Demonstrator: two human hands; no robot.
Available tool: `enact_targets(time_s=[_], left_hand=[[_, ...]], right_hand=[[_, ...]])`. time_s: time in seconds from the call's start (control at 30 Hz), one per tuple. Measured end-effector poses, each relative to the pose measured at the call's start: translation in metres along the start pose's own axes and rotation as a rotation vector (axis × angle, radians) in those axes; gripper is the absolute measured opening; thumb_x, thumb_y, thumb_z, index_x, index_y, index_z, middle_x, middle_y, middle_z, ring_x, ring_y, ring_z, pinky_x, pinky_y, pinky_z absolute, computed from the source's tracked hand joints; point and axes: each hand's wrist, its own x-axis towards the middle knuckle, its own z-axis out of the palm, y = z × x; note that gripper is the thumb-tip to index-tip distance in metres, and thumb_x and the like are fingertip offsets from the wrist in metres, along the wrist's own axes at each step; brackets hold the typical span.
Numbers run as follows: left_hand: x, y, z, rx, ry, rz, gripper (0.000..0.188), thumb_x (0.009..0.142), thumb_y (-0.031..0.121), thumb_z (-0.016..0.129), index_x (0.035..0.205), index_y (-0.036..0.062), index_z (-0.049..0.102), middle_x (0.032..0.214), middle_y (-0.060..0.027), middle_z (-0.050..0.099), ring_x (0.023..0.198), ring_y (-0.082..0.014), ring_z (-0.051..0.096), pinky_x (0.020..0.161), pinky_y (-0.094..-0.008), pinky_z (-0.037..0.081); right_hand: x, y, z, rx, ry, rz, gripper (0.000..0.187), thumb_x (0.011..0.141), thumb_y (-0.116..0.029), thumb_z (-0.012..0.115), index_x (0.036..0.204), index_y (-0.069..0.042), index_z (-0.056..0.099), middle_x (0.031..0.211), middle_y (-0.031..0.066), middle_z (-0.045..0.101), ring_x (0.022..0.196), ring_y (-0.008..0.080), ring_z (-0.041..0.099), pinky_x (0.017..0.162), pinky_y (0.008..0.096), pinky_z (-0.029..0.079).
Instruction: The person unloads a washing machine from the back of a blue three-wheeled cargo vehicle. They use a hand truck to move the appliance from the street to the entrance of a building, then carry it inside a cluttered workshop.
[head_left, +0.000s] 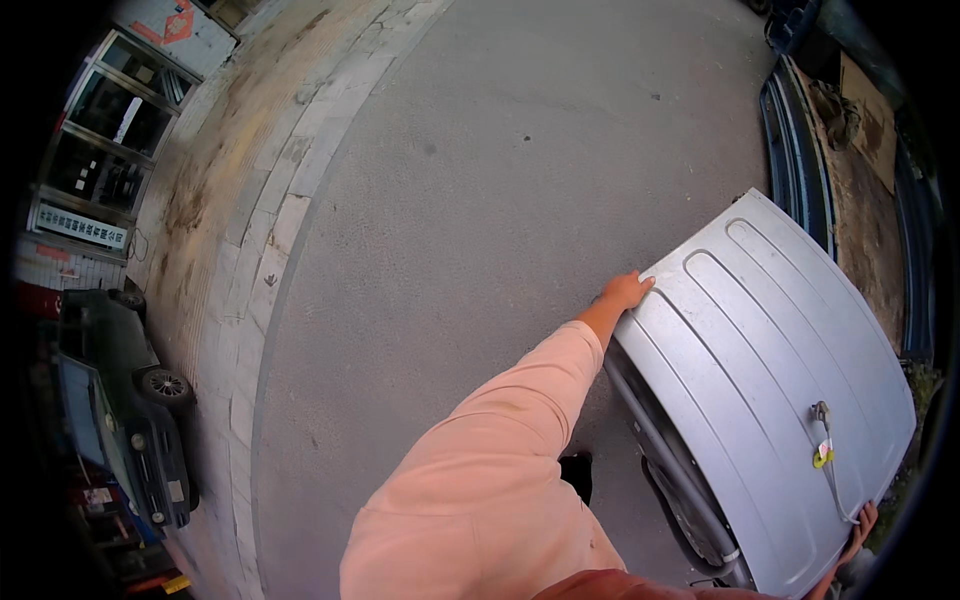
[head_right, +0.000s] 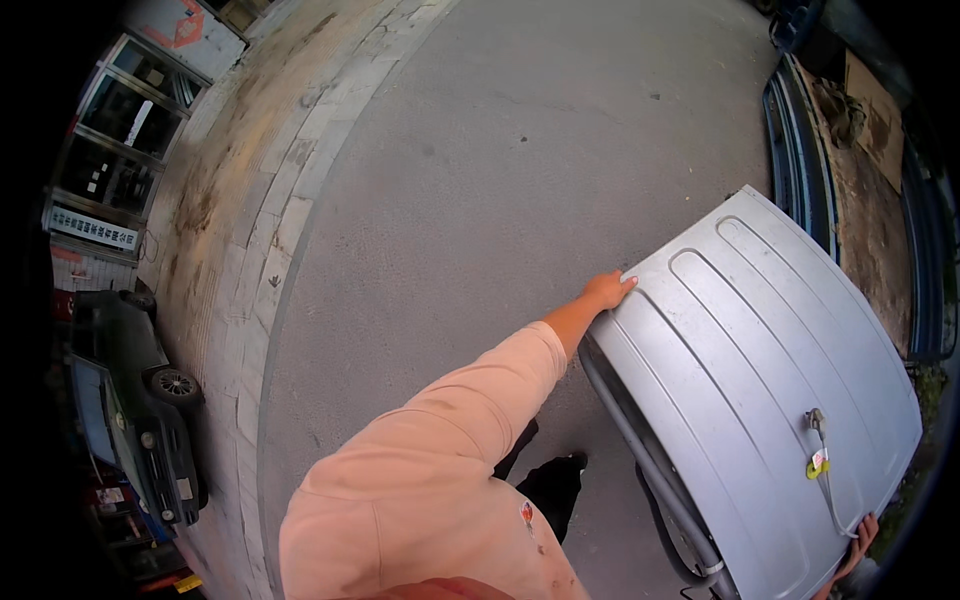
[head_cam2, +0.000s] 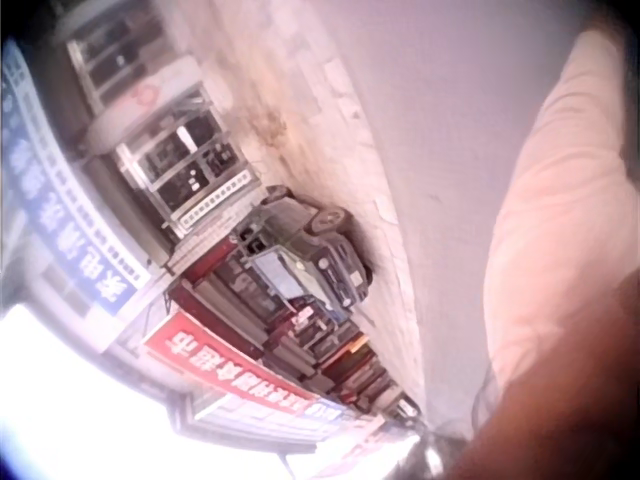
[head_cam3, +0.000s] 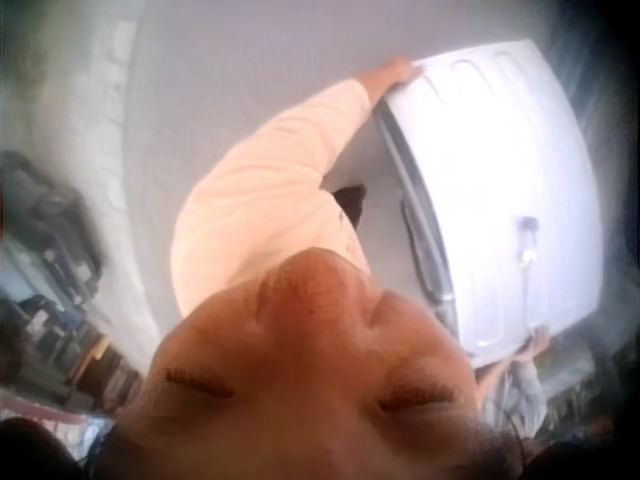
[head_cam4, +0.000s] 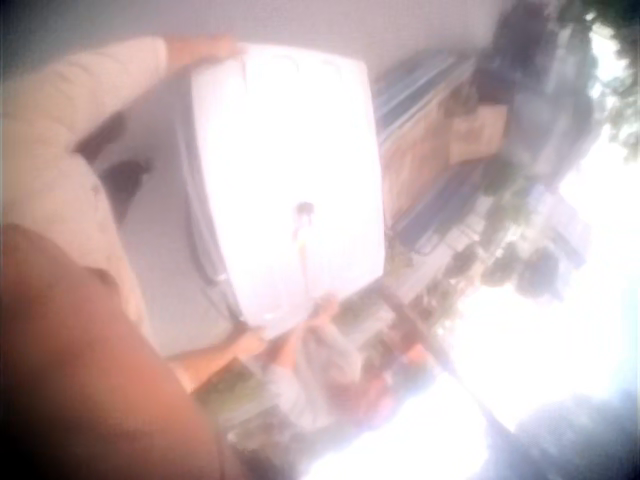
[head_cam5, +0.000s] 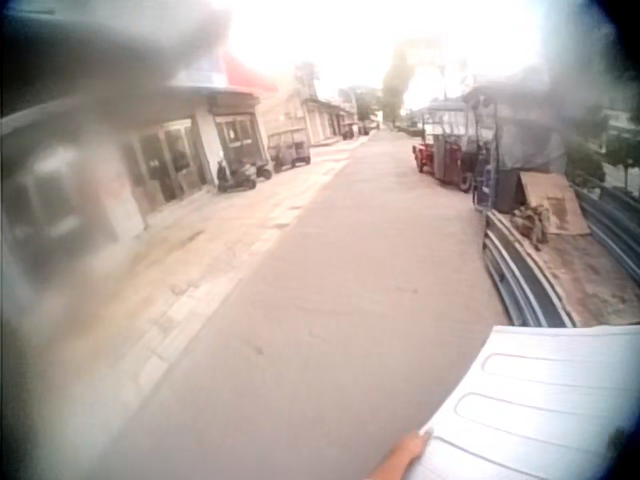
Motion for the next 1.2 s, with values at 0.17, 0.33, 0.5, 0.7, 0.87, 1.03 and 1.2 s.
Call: enact_targets(time_s=[0.17,0.33,0.5,0.7,0.87,1.03,1.2], left_hand=[[-0.012,0.003,0.007,0.023,0.076,-0.042,0.071,0.097,0.061,0.043,0.133,0.0001,0.052,0.125,-0.0260,0.063,0.117,-0.0401,0.061,0.098,-0.0491,0.048],[-0.014,0.013,0.006,0.082,0.057,-0.001,0.077,0.095,0.064,0.047,0.132,-0.0036,0.051,0.126,-0.0274,0.062,0.117,-0.0412,0.061,0.098,-0.0487,0.049],[-0.009,0.016,-0.019,0.179,0.049,0.069,0.079,0.095,0.064,0.048,0.131,-0.0062,0.050,0.122,-0.0269,0.064,0.114,-0.0408,0.062,0.095,-0.0487,0.050],[0.001,0.011,-0.008,0.180,0.039,0.074,0.080,0.095,0.065,0.046,0.129,-0.0071,0.051,0.122,-0.0257,0.064,0.114,-0.0394,0.062,0.095,-0.0482,0.050],[0.002,0.020,-0.090,0.196,-0.007,0.080,0.080,0.097,0.065,0.042,0.129,-0.0075,0.050,0.117,-0.0257,0.066,0.110,-0.0386,0.065,0.091,-0.0468,0.052],[0.047,0.019,-0.186,0.250,-0.072,0.082,0.078,0.097,0.063,0.044,0.130,-0.0072,0.049,0.116,-0.0262,0.066,0.109,-0.0376,0.066,0.090,-0.0468,0.053],[0.097,-0.013,-0.271,0.201,-0.086,0.089,0.076,0.097,0.062,0.045,0.131,-0.0057,0.049,0.116,-0.0253,0.066,0.110,-0.0371,0.065,0.091,-0.0472,0.052]], right_hand=[[-0.005,0.005,-0.011,0.016,0.005,-0.002,0.049,0.099,-0.019,0.036,0.148,-0.018,0.041,0.149,-0.0052,0.044,0.132,0.0092,0.044,0.112,0.0318,0.031],[-0.009,0.024,-0.016,0.054,-0.064,-0.073,0.049,0.099,-0.017,0.036,0.148,-0.018,0.041,0.148,-0.0052,0.045,0.131,0.0095,0.045,0.113,0.0326,0.031],[-0.023,0.024,-0.006,0.152,-0.105,0.014,0.049,0.100,-0.018,0.034,0.148,-0.018,0.041,0.147,-0.0048,0.046,0.129,0.0090,0.046,0.112,0.0333,0.031],[-0.036,-0.032,0.018,0.151,-0.088,0.066,0.048,0.100,-0.019,0.034,0.148,-0.018,0.041,0.147,-0.0047,0.046,0.130,0.0089,0.046,0.112,0.0332,0.031],[0.011,-0.111,0.036,0.158,-0.089,0.119,0.048,0.101,-0.019,0.033,0.148,-0.018,0.041,0.147,-0.0046,0.047,0.130,0.0088,0.046,0.112,0.0331,0.031],[0.062,-0.193,0.094,0.169,-0.070,0.157,0.048,0.101,-0.020,0.032,0.148,-0.019,0.041,0.147,-0.0046,0.047,0.130,0.0088,0.046,0.112,0.0330,0.030],[0.124,-0.255,0.150,0.173,-0.061,0.193,0.048,0.101,-0.021,0.032,0.148,-0.019,0.041,0.147,-0.0045,0.047,0.131,0.0087,0.046,0.113,0.0330,0.030]])
